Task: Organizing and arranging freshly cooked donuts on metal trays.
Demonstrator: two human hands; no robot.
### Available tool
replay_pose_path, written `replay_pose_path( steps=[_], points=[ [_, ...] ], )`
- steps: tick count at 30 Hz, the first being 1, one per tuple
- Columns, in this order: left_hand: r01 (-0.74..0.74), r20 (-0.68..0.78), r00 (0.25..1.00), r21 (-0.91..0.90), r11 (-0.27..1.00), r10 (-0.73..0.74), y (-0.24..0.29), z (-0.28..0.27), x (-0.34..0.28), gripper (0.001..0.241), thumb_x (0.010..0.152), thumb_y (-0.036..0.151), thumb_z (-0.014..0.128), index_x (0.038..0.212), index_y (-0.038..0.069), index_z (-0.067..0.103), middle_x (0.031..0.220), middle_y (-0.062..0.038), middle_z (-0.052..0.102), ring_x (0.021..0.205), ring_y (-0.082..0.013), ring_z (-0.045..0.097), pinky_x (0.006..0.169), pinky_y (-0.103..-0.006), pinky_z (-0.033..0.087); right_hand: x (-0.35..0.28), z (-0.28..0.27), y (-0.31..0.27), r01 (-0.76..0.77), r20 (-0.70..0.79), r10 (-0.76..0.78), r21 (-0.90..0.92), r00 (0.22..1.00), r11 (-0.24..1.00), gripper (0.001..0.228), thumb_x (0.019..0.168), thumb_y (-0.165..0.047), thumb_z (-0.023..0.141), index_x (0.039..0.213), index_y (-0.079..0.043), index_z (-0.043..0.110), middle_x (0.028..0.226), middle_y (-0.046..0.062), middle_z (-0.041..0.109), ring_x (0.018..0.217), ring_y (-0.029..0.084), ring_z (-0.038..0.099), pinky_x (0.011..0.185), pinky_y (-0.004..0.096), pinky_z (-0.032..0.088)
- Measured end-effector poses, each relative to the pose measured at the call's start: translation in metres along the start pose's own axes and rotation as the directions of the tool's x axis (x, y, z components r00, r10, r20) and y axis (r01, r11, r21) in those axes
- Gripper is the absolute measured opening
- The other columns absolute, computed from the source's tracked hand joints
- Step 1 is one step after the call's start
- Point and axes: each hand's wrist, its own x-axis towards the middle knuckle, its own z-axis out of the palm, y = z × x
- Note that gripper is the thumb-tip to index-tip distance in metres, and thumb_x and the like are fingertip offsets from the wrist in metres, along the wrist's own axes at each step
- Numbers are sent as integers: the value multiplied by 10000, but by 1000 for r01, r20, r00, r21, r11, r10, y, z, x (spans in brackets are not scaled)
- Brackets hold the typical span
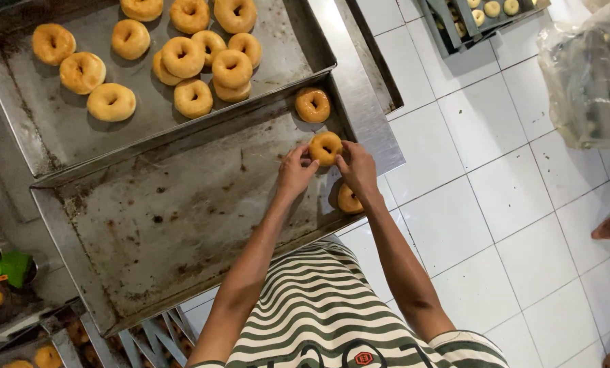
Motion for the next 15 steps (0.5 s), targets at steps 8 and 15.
replay_pose_path(
  steps=[8,15],
  points=[
    [11,44,999,-17,1000,-10,10,8,-1,590,882,239,764,1397,25,571,1320,-139,652,1049,-221,747,863,-382,598,-3,-6,-3,35,-3,-35,-71,999,997,402,904,-200,760,1262,-33,681,1108,161,712,948,321,716,828,416,562],
    [9,86,996,14,1000,-10,11,13,-1,607,884,242,776,1402,19,551,1323,-138,655,1048,-238,733,851,-408,576,-1,-8,-2,91,-14,-93,-140,996,986,387,919,-238,745,1247,-41,694,1058,155,711,925,350,700,799,437,552]
  ],
)
